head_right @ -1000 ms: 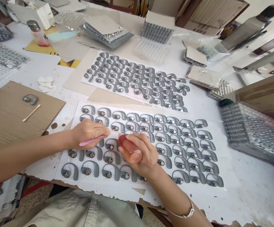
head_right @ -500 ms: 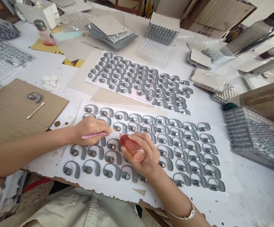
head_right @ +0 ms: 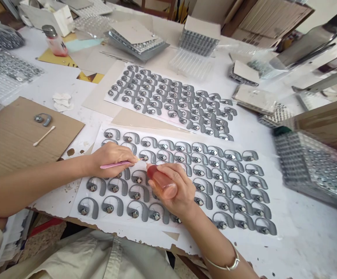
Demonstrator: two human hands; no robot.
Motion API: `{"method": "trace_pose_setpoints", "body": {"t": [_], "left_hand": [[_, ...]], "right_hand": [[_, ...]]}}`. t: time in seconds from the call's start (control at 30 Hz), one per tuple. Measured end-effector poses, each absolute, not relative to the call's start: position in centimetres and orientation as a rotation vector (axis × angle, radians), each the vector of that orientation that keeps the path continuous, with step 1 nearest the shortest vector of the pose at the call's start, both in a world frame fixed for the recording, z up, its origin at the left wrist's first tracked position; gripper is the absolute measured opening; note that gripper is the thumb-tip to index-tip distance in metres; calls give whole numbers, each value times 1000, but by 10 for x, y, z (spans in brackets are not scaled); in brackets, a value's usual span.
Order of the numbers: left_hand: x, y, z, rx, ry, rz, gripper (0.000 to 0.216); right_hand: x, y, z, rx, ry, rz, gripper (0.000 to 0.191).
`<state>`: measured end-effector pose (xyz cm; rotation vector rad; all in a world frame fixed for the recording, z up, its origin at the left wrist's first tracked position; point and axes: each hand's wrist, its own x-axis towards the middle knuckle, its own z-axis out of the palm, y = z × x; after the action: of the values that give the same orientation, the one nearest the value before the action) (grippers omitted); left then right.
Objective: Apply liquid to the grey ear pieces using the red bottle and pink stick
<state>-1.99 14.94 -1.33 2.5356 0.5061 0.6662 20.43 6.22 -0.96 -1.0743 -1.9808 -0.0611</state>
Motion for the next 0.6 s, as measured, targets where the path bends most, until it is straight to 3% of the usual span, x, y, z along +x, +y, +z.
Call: {"method": "trace_pose_setpoints", "body": {"t": [0.4, 0.6], "left_hand": [[-20, 150, -15, 2510, 504, 682, 15], [-20, 149, -13, 2513, 508, 672, 16]], "right_hand": [[210, 60, -13, -1061, -1932, -50, 41], [208, 61, -11, -1073, -1941, 1, 37]]}}
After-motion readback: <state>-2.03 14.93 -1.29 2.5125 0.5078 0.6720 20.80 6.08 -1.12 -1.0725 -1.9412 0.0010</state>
